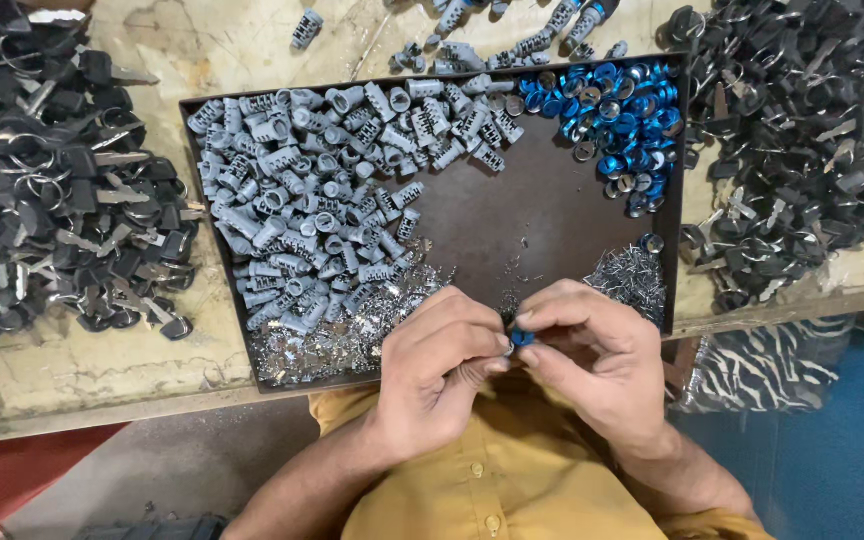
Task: The person picks small metal lock parts from a tray and fits them together by hand, pressing each assembled piece and placing it back among the pile of finished components. The person repeats this pick-fit-place cycle continuously across the episode.
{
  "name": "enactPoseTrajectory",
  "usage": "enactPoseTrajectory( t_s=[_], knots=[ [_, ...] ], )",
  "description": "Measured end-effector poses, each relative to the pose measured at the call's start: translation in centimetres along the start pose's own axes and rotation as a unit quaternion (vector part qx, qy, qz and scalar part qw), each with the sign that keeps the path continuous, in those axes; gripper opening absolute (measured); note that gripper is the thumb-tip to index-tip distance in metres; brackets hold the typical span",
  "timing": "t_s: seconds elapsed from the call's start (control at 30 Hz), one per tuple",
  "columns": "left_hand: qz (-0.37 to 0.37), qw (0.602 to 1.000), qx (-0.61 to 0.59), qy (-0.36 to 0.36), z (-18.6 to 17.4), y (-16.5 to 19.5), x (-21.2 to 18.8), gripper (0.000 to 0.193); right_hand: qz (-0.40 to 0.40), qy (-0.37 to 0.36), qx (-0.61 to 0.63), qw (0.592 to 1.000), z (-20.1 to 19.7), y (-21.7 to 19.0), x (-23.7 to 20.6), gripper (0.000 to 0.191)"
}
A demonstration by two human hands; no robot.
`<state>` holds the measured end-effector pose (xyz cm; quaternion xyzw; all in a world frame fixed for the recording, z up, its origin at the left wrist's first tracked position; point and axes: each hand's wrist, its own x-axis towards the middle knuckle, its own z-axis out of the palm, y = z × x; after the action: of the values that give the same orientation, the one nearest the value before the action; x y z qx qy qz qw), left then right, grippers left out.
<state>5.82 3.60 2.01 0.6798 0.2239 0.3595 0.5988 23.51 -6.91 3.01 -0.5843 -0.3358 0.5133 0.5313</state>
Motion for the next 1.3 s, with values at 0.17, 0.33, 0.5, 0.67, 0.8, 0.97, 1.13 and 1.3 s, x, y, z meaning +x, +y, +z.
enactPoseTrajectory(
  t_s=[0.17,0.33,0.5,0.67,0.8,0.97,1.13,1.3],
  knots=[
    [-0.101,0.988,-0.113,0.038,0.2,0.4,0.1,0.026,-0.06,-0.04,-0.143,0.987,-0.4,-0.7,-0.1,0.029],
    [-0.307,0.853,-0.42,-0.038,-0.9,-0.3,-0.4,0.055,-0.232,-0.019,-0.293,0.927,0.9,-0.7,-0.1,0.049],
    [-0.352,0.863,-0.362,-0.026,0.5,-2.0,-0.2,0.014,-0.285,0.019,-0.398,0.872,-0.1,-0.6,0.7,0.046],
    [-0.304,0.92,-0.246,0.026,-0.2,-2.0,-0.5,0.014,-0.135,0.216,-0.557,0.791,-8.2,-2.9,1.3,0.041],
    [-0.282,0.929,-0.239,0.019,0.3,-2.0,-0.7,0.013,-0.153,0.144,-0.653,0.727,-10.6,-2.5,2.9,0.027],
    [-0.261,0.936,-0.235,0.024,0.9,-1.7,-0.7,0.013,-0.134,0.31,-0.214,0.917,-10.0,-3.8,1.5,0.024],
    [-0.281,0.937,-0.204,0.032,0.7,-1.4,-0.7,0.011,-0.066,0.175,-0.122,0.975,-5.7,-3.0,0.1,0.025],
    [-0.28,0.942,-0.176,0.053,0.6,-1.0,-0.9,0.011,-0.194,0.136,-0.365,0.901,-3.1,-2.8,1.7,0.023]
  ],
)
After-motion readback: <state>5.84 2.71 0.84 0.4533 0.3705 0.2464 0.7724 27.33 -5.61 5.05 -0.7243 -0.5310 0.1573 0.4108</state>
